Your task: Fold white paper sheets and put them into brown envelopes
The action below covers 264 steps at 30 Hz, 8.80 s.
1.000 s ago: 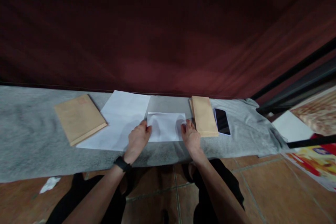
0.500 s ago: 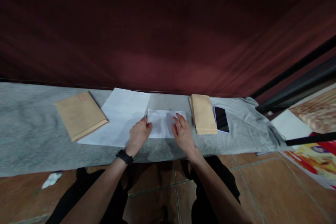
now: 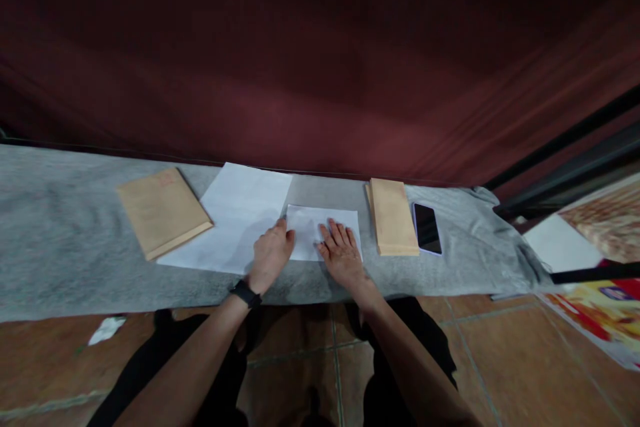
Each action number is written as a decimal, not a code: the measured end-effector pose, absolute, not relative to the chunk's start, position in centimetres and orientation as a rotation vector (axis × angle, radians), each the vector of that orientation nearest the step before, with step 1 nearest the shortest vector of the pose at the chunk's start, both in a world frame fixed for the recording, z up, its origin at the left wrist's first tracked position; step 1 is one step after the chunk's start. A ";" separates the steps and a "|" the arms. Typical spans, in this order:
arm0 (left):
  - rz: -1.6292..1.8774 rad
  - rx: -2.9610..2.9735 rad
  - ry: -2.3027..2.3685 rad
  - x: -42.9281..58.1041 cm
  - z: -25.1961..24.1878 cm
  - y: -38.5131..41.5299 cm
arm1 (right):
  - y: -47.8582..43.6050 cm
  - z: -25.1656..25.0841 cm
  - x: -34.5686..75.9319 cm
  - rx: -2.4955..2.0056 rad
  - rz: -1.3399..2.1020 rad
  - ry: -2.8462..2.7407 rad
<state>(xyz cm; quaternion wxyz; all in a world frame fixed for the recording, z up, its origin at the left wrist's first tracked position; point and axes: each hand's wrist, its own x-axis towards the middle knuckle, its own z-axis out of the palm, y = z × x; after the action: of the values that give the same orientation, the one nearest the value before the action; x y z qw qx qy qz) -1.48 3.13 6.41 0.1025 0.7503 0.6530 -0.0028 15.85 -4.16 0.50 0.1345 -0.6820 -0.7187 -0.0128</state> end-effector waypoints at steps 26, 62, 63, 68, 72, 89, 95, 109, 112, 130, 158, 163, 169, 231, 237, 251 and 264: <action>0.319 2.729 1.226 1.1 1.3 0.4 | -4.6 0.2 16.5 -1.981 -0.015 -2.101; 0.328 2.821 1.270 0.6 0.2 1.4 | -0.5 1.6 14.3 -1.770 0.024 -2.132; 0.355 2.822 1.280 0.7 -0.2 1.5 | -0.4 1.4 14.5 -1.800 -0.005 -2.121; 0.487 2.736 1.425 1.3 -1.1 1.7 | -0.3 0.5 16.7 -1.953 -0.081 -2.039; 0.466 2.669 1.558 1.6 -0.3 2.4 | -0.6 0.1 18.3 -2.031 -0.122 -1.982; 0.466 2.660 1.561 4.1 0.4 4.3 | -0.8 -0.1 18.8 -2.066 -0.084 -1.955; 0.495 2.584 1.728 4.2 0.4 4.6 | -1.3 -1.0 19.3 -2.063 -0.181 -1.895; 0.579 2.564 1.762 3.6 0.4 4.6 | -2.9 0.0 19.3 -2.059 -0.202 -1.799; 0.545 2.593 1.744 3.5 0.6 4.5 | -2.5 0.6 17.5 -1.912 -0.096 -1.935; 0.517 2.588 1.659 1.9 0.5 4.1 | -2.7 0.0 18.3 -2.015 -0.052 -1.985; 0.503 2.795 1.205 1.7 -0.2 -0.3 | -5.1 1.1 16.4 -1.745 0.147 -2.118; 0.477 2.729 1.273 1.6 -0.2 -0.2 | -5.3 0.4 17.2 -1.763 0.059 -2.089; 0.469 2.675 1.412 1.1 0.1 0.1 | -5.7 -0.1 18.5 -1.807 -0.005 -2.082; 0.571 2.600 1.605 0.6 0.7 2.9 | -3.6 -0.3 20.0 -2.047 -0.124 -1.881; 0.555 2.740 1.403 0.4 1.2 0.3 | -5.7 1.5 17.8 -1.836 0.039 -2.029; 0.517 2.769 1.251 -0.5 0.0 -2.1 | -8.5 -0.2 15.9 -1.771 -0.061 -2.063; 0.488 2.663 1.396 -0.6 0.8 -2.1 | -8.6 0.0 18.3 -1.888 -0.052 -2.051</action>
<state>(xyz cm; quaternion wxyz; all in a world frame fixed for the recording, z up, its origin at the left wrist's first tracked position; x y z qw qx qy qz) -0.60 -2.14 0.76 0.0477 0.8733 0.4577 0.1600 18.30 -8.59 0.01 0.1756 -0.6666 -0.7242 -0.0183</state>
